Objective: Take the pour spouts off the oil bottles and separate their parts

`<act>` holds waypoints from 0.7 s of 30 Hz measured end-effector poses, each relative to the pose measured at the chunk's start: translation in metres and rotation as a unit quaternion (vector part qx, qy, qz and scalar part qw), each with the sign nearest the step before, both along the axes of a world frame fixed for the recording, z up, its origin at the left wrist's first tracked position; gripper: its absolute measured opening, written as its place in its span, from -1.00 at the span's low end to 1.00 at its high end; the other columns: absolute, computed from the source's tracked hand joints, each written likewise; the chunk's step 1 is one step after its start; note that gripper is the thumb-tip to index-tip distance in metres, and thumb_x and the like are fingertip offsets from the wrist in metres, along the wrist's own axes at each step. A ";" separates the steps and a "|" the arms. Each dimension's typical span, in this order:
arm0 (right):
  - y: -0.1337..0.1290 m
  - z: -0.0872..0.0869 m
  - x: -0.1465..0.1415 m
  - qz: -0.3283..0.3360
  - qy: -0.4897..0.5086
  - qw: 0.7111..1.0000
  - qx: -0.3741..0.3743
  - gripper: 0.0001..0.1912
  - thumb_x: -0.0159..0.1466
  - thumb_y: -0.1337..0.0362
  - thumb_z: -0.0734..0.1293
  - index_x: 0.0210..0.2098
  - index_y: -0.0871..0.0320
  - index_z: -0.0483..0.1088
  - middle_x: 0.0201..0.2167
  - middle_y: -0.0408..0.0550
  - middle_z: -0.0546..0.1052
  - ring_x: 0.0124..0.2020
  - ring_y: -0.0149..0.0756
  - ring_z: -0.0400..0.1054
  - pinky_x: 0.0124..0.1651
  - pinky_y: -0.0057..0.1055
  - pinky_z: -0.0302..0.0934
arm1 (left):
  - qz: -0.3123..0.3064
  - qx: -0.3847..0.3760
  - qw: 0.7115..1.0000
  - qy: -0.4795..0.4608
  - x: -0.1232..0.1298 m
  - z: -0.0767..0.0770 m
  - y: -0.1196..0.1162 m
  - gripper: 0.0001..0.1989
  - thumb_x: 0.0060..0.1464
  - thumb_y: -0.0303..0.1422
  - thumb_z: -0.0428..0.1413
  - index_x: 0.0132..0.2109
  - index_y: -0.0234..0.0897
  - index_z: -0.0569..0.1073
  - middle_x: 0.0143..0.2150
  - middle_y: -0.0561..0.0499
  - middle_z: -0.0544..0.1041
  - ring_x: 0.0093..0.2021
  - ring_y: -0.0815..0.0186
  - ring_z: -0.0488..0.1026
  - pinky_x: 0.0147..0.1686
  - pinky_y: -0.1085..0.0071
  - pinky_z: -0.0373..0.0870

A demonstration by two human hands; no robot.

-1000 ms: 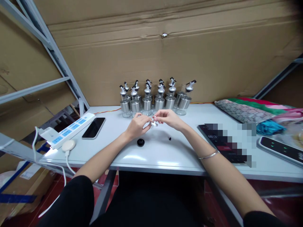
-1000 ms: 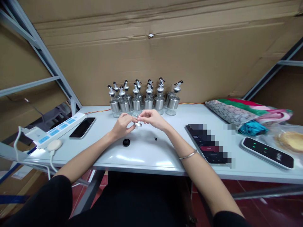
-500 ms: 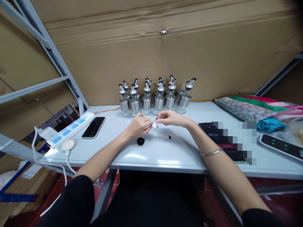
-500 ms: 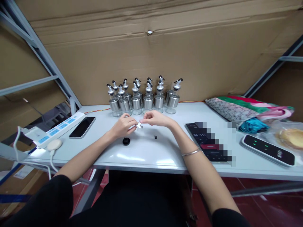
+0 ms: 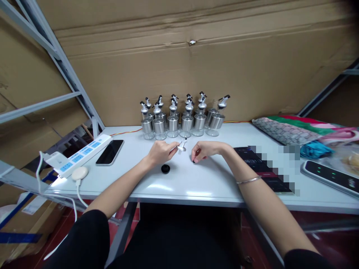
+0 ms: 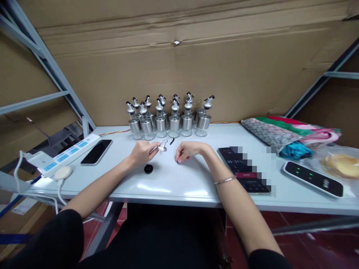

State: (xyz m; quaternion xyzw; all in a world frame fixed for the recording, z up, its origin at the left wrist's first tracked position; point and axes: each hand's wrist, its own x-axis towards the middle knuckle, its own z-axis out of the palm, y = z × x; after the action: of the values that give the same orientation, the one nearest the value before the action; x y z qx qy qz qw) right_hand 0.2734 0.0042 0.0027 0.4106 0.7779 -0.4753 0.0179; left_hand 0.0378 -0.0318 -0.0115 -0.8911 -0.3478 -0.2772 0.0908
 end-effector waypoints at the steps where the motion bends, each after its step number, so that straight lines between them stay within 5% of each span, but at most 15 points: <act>1: 0.002 -0.001 0.000 -0.017 0.007 0.999 0.028 -0.73 -0.11 0.14 0.46 -0.47 0.18 0.51 -0.62 -0.19 0.44 -0.61 -0.51 0.14 -0.53 -0.50 0.04 | -0.003 -0.009 1.000 -0.002 0.000 -0.001 0.000 -0.74 0.16 -0.34 -0.10 -0.16 -0.26 0.46 -0.64 0.06 0.37 -0.60 0.35 0.33 -0.48 0.46 0.17; 6: 0.013 -0.005 0.013 -0.122 -0.020 0.974 0.188 -0.85 -0.08 0.24 0.43 -0.55 0.20 0.47 -0.69 -0.20 0.40 -0.60 -0.45 0.21 -0.46 -0.47 0.11 | -0.007 -0.011 1.000 0.011 0.000 -0.002 0.001 -0.73 0.15 -0.34 -0.10 -0.13 -0.24 0.46 -0.64 0.06 0.38 -0.60 0.37 0.35 -0.51 0.51 0.18; 11: 0.017 -0.008 0.014 -0.089 -0.025 0.981 0.171 -0.90 -0.04 0.28 0.39 -0.52 0.18 0.49 -0.67 -0.18 0.43 -0.58 -0.42 0.25 -0.44 -0.47 0.15 | 0.010 0.007 1.000 0.018 -0.002 0.000 0.002 -0.70 0.17 -0.33 -0.10 -0.12 -0.25 0.48 -0.63 0.04 0.42 -0.58 0.36 0.38 -0.53 0.50 0.16; 15: 0.017 -0.008 0.006 -0.139 -0.058 0.949 0.277 -0.95 -0.04 0.38 0.38 -0.53 0.18 0.50 -0.58 -0.14 0.50 -0.51 -0.39 0.30 -0.41 -0.48 0.14 | 0.011 0.004 1.000 0.009 -0.003 0.001 0.002 -0.70 0.17 -0.33 -0.10 -0.11 -0.27 0.49 -0.62 0.02 0.43 -0.59 0.35 0.39 -0.53 0.49 0.16; 21: 0.017 -0.008 0.005 -0.133 -0.067 0.954 0.259 -0.92 0.01 0.39 0.35 -0.50 0.16 0.51 -0.60 -0.15 0.50 -0.51 -0.36 0.32 -0.41 -0.47 0.13 | 0.014 -0.013 1.000 0.010 -0.002 0.001 0.002 -0.71 0.17 -0.32 -0.09 -0.12 -0.24 0.49 -0.61 0.03 0.43 -0.58 0.35 0.38 -0.49 0.49 0.19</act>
State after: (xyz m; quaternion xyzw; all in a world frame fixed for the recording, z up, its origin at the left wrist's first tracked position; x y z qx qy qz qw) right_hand 0.2780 0.0214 -0.0050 0.5317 0.8099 -0.2268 -0.0999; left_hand 0.0358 -0.0301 -0.0100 -0.8898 -0.3631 -0.2625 0.0866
